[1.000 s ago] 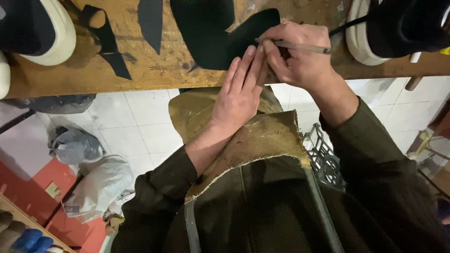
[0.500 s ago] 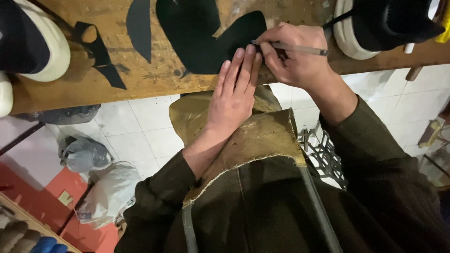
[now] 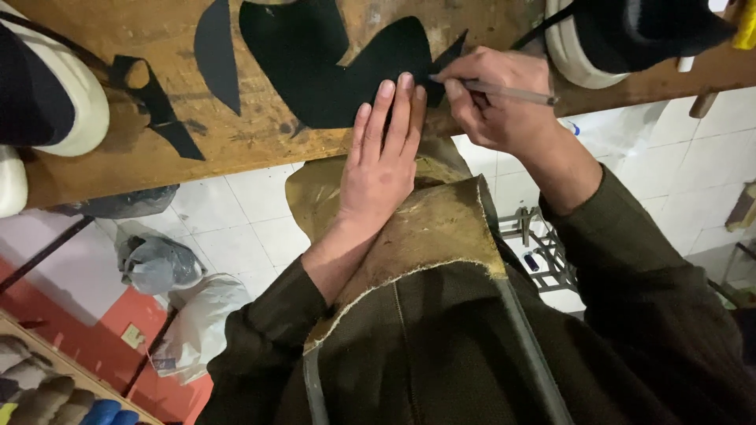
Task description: The person traces a pattern onto a piece of black fabric using a pen and then cuts the fabric with scissors. The person repeats this process with another piece of fabric.
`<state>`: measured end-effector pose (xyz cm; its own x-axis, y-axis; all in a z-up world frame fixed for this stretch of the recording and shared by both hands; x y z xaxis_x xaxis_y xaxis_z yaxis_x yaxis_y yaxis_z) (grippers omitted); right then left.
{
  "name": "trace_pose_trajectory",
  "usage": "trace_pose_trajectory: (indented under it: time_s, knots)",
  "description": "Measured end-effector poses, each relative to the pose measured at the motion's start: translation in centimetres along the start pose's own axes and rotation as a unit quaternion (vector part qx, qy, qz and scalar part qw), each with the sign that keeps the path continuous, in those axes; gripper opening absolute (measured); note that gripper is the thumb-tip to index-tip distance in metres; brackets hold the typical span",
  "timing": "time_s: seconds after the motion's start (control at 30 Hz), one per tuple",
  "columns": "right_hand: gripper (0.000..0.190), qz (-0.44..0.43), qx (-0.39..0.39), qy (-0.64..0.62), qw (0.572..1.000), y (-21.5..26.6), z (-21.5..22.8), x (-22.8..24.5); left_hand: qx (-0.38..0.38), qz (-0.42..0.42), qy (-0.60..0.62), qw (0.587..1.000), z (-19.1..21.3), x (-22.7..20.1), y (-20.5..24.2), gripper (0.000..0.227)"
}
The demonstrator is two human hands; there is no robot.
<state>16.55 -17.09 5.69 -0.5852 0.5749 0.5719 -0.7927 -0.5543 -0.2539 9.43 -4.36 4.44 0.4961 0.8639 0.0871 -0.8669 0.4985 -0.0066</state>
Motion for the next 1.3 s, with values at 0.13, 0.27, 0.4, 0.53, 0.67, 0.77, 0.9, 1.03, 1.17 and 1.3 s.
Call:
trace_pose_trajectory:
  time_s: [0.13,0.27,0.4,0.53,0.67,0.77,0.9,1.03,1.17,1.3]
  knots:
    - [0.019,-0.002,-0.017,-0.023,1.0,0.1,0.0,0.0,0.007,-0.003,-0.009,1.0,-0.2,-0.2,0.0,0.049]
    - [0.021,-0.005,-0.005,-0.002,1.0,0.3,0.2,0.1,0.027,-0.011,-0.009,1.0,-0.9,-0.6,0.1,0.051]
    - [0.021,-0.04,0.012,0.001,0.999,1.9,0.2,-0.5,0.044,-0.014,-0.015,0.999,-0.9,-0.6,0.0,0.054]
    - [0.023,-0.009,-0.011,0.011,1.0,1.6,0.2,-0.1,0.052,-0.018,-0.022,0.998,-0.9,-0.8,-0.2,0.052]
    - [0.022,-0.022,-0.015,0.007,1.0,2.5,0.3,-0.5,0.047,-0.017,-0.04,0.998,-0.9,-0.8,-0.2,0.052]
    - [0.025,-0.021,-0.033,-0.018,0.999,2.4,0.7,-0.3,0.04,-0.016,-0.039,0.998,-0.6,-0.7,-0.3,0.052]
    - [0.022,-0.014,-0.054,-0.059,0.997,2.1,1.3,0.1,0.037,-0.017,-0.054,0.998,-0.3,-0.7,-0.4,0.054]
    - [0.019,-0.019,-0.035,-0.006,0.999,3.2,0.4,-0.9,0.049,-0.021,-0.061,0.997,-0.7,-0.8,-0.4,0.051]
    - [0.019,0.01,-0.106,-0.102,0.989,3.6,0.9,-1.1,0.05,-0.017,-0.04,0.998,-0.9,-0.9,-0.3,0.056]
    - [0.02,0.035,-0.154,-0.152,0.976,2.6,2.3,0.2,0.035,-0.017,-0.056,0.998,-0.6,-0.7,-0.3,0.054]
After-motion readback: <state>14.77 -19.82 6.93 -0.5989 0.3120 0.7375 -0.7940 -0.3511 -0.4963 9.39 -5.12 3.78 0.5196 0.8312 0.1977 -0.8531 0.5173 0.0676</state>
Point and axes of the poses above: each hand's wrist, its own y-axis away from the middle knuckle, its own z-axis out of the back of the hand, x = y × z, the point moved 8 cm from there along -y, towards the middle knuckle, and after that the axes turned 2 degrees about x, right-handed, at the moved point
